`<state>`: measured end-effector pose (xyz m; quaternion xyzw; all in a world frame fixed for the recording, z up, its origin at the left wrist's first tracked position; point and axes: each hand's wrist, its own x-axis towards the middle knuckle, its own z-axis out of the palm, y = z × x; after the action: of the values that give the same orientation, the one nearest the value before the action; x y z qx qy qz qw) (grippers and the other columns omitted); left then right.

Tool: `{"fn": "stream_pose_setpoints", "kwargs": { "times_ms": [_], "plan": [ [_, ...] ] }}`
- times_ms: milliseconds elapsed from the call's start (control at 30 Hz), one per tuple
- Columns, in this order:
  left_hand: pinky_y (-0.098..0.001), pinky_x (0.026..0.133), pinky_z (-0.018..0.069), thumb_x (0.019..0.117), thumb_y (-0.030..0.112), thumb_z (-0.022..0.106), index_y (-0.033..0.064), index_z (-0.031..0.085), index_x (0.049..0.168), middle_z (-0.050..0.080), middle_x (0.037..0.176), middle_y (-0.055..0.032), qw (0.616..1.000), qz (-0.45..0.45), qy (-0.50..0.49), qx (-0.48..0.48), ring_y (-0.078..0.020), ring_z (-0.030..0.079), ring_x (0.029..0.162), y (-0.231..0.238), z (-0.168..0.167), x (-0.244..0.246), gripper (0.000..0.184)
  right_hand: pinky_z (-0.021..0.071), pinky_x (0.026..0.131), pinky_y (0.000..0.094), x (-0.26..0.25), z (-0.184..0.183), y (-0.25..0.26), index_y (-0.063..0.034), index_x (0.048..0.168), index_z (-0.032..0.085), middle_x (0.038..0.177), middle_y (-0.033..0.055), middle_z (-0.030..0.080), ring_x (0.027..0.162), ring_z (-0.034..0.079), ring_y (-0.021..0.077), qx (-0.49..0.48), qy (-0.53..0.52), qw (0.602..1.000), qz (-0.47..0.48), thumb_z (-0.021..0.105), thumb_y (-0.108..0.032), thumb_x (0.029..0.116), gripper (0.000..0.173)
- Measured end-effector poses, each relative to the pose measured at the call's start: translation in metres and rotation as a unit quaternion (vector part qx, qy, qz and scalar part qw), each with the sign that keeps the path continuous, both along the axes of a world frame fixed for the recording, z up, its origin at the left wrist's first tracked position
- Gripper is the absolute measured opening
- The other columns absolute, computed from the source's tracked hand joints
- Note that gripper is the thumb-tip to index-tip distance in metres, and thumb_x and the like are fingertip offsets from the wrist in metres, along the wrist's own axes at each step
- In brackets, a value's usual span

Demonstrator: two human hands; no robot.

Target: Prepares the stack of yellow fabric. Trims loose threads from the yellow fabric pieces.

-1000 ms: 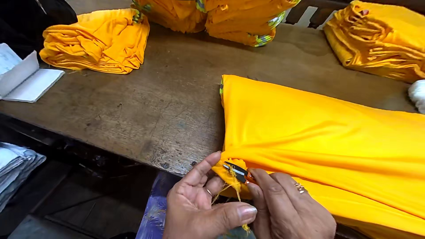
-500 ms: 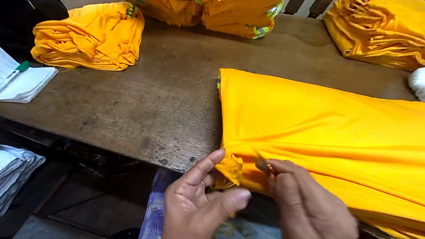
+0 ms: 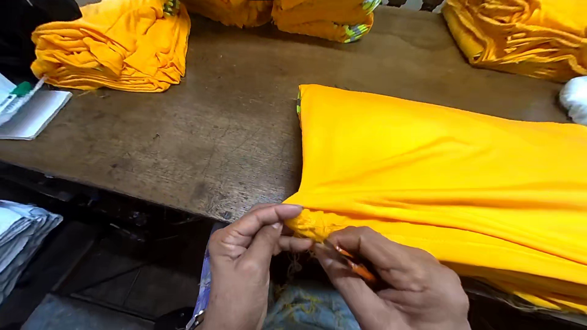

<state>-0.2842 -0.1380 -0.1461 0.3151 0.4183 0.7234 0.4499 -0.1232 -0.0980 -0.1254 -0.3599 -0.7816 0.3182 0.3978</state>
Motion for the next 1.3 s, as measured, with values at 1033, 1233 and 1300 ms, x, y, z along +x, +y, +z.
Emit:
{"fn": "stream_pose_setpoints", "kwargs": {
  "times_ms": [1033,1233,1300],
  "plan": [
    [-0.0418,0.076,0.0652,0.0689,-0.011,0.083,-0.0021,0.063,0.124,0.068,0.108,-0.0286,0.992,-0.032,-0.104,-0.070,-0.0311,0.075,0.087,0.003,0.010,0.006,0.059,0.0408,0.058,0.0317,0.029,-0.012,0.013,-0.0030,0.109,0.071,0.080,0.0102,0.062,0.071,0.057,0.0203,0.281,-0.239,0.924,-0.102,0.047,-0.029,0.1073,0.036],
    [-0.0417,0.074,0.0661,0.0684,-0.015,0.082,-0.0015,0.062,0.125,0.069,0.109,-0.0268,0.995,-0.031,-0.085,-0.050,-0.0308,0.075,0.088,0.002,0.010,0.006,0.061,0.0417,0.058,0.0310,0.032,-0.014,0.014,-0.0038,0.104,0.071,0.078,0.0093,0.062,0.070,0.057,0.0195,0.275,-0.241,0.926,-0.093,0.047,-0.028,0.1072,0.034],
    [-0.0408,0.074,0.0664,0.0685,-0.014,0.083,-0.0015,0.062,0.126,0.068,0.110,-0.0248,0.996,-0.035,-0.075,-0.042,-0.0291,0.075,0.089,0.001,0.010,0.004,0.062,0.0422,0.060,0.0319,0.035,-0.013,0.013,-0.0033,0.112,0.070,0.081,0.0101,0.061,0.071,0.057,0.0207,0.268,-0.247,0.927,-0.083,0.045,-0.030,0.1077,0.037]
  ]
}}
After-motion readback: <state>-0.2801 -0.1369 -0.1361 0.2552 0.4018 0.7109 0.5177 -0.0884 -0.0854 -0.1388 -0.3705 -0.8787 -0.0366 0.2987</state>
